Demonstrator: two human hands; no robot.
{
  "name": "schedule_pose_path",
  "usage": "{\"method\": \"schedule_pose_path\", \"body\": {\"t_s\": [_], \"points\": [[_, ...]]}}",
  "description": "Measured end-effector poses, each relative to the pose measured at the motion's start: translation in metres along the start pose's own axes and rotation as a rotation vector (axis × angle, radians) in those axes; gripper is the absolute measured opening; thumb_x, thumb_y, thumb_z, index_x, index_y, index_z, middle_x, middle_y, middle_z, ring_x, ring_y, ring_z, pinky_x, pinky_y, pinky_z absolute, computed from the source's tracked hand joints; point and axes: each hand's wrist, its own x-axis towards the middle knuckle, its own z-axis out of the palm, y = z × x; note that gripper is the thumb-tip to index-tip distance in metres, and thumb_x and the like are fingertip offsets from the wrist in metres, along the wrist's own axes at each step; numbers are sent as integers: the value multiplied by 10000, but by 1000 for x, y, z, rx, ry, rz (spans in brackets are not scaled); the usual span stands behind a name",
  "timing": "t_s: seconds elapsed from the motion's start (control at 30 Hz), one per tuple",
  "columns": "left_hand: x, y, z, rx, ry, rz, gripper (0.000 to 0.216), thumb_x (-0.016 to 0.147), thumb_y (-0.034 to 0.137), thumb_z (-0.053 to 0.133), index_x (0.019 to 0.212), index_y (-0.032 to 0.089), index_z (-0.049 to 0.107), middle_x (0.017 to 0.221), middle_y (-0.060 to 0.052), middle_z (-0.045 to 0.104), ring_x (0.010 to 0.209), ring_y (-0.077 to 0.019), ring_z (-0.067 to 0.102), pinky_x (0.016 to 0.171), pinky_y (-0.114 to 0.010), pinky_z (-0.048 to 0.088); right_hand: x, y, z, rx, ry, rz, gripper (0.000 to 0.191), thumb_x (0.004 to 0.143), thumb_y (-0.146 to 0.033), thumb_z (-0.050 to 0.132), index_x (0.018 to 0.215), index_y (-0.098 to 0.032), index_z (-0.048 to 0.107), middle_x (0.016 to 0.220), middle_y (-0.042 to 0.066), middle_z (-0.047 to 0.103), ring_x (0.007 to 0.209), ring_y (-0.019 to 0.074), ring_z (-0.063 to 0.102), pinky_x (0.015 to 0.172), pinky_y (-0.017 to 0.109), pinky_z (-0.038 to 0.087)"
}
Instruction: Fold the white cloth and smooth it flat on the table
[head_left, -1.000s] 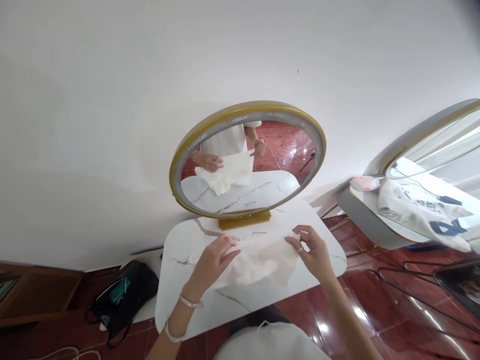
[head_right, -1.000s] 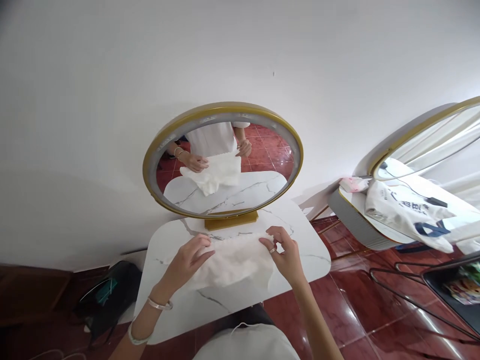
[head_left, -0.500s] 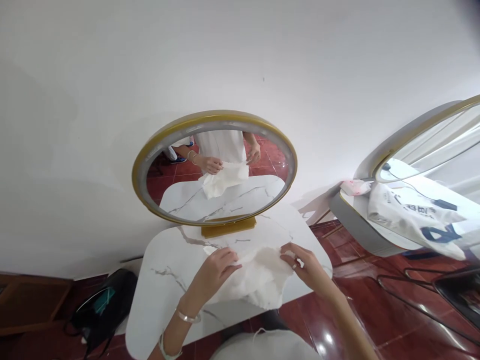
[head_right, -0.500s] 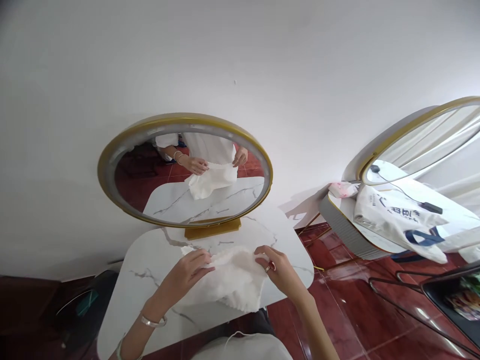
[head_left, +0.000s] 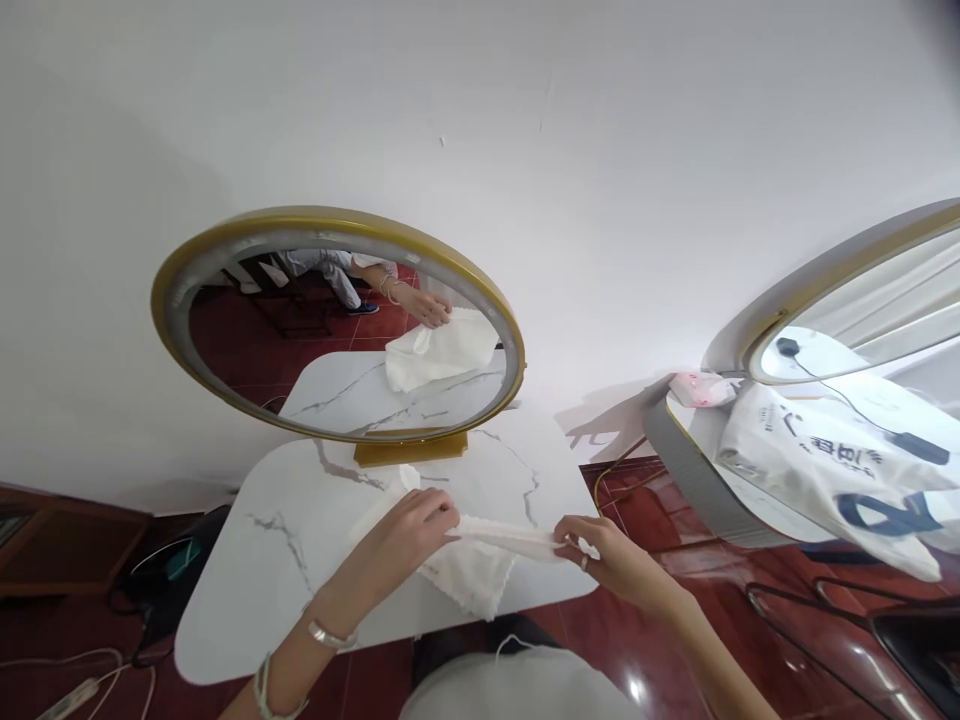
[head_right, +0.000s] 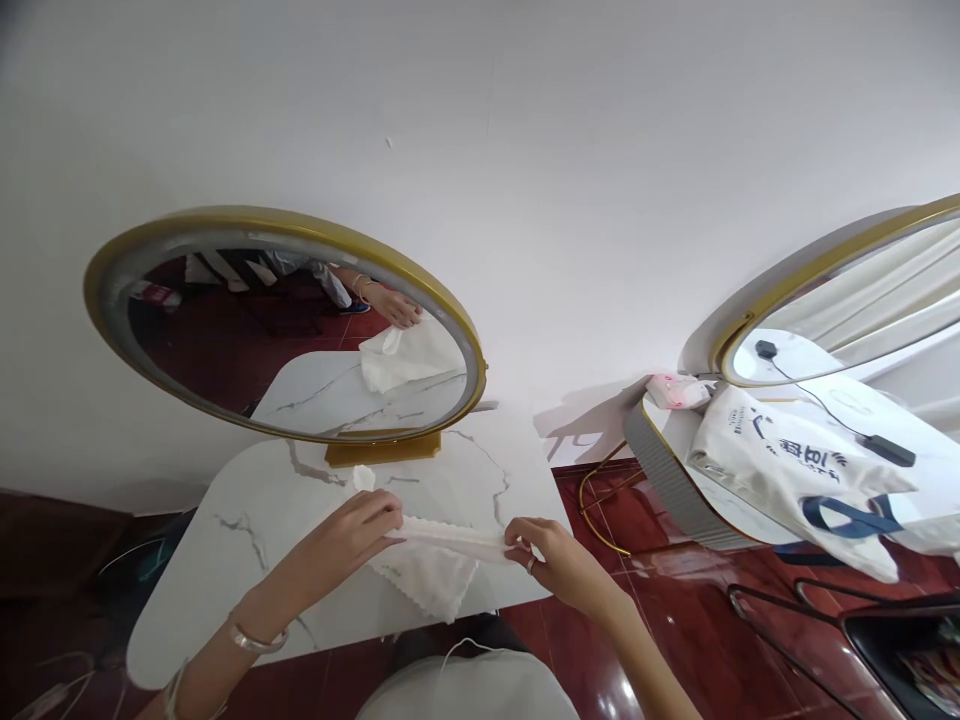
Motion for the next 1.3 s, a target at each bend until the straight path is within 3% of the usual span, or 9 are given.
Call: {"method": "schedule_pose_path", "body": {"t_s": [0.17, 0.37, 0.47, 0.6, 0.7, 0.9, 1.03, 1.17, 1.3], "points": [[-3, -8, 8, -51, -23, -41, 232, 976, 346, 410, 834, 211, 532, 833, -3, 586, 775, -150, 546, 769, -311, 434, -1, 10, -3, 100, 98, -47, 275, 909, -438, 529, 805, -214, 649, 771, 32, 645, 719, 151, 584, 685, 267, 465], [-24, -48, 26, -56, -74, -66, 308, 925, 448, 498, 746, 219, 602, 766, 22, 647, 773, -154, 598, 892, -345, 402, 4, 7, -12, 136, 196, -10, 324, 845, -504, 609, 736, -201, 638, 695, 7, 628, 642, 125, 557, 642, 241, 445], [-37, -61, 37, -159, -70, -114, 312, 905, 459, 524, 735, 225, 639, 744, 17, 673, 774, -162, 627, 857, -312, 434, 1, 8, -19, 121, 205, 29, 303, 822, -484, 639, 718, -200, 643, 682, 5, 639, 629, 126, 560, 631, 236, 445], [-43, -65, 38, -297, -105, -209, 364, 912, 459, 493, 695, 211, 647, 724, 0, 664, 655, -149, 611, 659, -251, 472, -7, 8, -33, 79, 84, 69, 204, 842, -384, 605, 761, -212, 680, 714, 8, 675, 658, 142, 594, 654, 247, 463], [-40, -64, 19, -327, -62, -263, 385, 905, 468, 493, 677, 205, 656, 745, -18, 668, 654, -153, 611, 615, -238, 483, -14, 4, -49, 21, 85, 94, 200, 830, -376, 601, 746, -215, 685, 721, 18, 680, 658, 156, 606, 630, 258, 469], [-37, -52, -41, -314, 79, -236, 267, 889, 402, 558, 743, 222, 690, 919, -37, 709, 810, -174, 666, 751, -286, 546, -29, -22, -86, -32, 266, 15, 261, 813, -467, 648, 723, -222, 667, 732, 33, 662, 629, 139, 591, 604, 244, 481], [-47, -31, -64, -375, 240, -200, 164, 833, 355, 649, 730, 231, 676, 801, -15, 721, 765, -175, 687, 701, -285, 577, -50, -42, -97, -67, 366, -64, 200, 826, -449, 641, 786, -263, 699, 794, 56, 689, 709, 170, 649, 613, 247, 524], [-66, -8, -82, -453, 160, -280, 95, 837, 334, 642, 790, 251, 640, 721, 22, 684, 641, -136, 645, 597, -240, 555, -89, -45, -97, -147, 412, -113, 135, 824, -398, 649, 926, -339, 714, 891, 74, 707, 788, 199, 684, 635, 265, 568], [-73, 3, -92, -424, 143, -359, 81, 856, 338, 610, 889, 264, 608, 769, 23, 662, 648, -122, 601, 605, -223, 522, -109, -35, -98, -126, 530, -9, 327, 748, -439, 720, 1065, -369, 687, 910, 91, 728, 721, 201, 703, 536, 241, 570]]}}
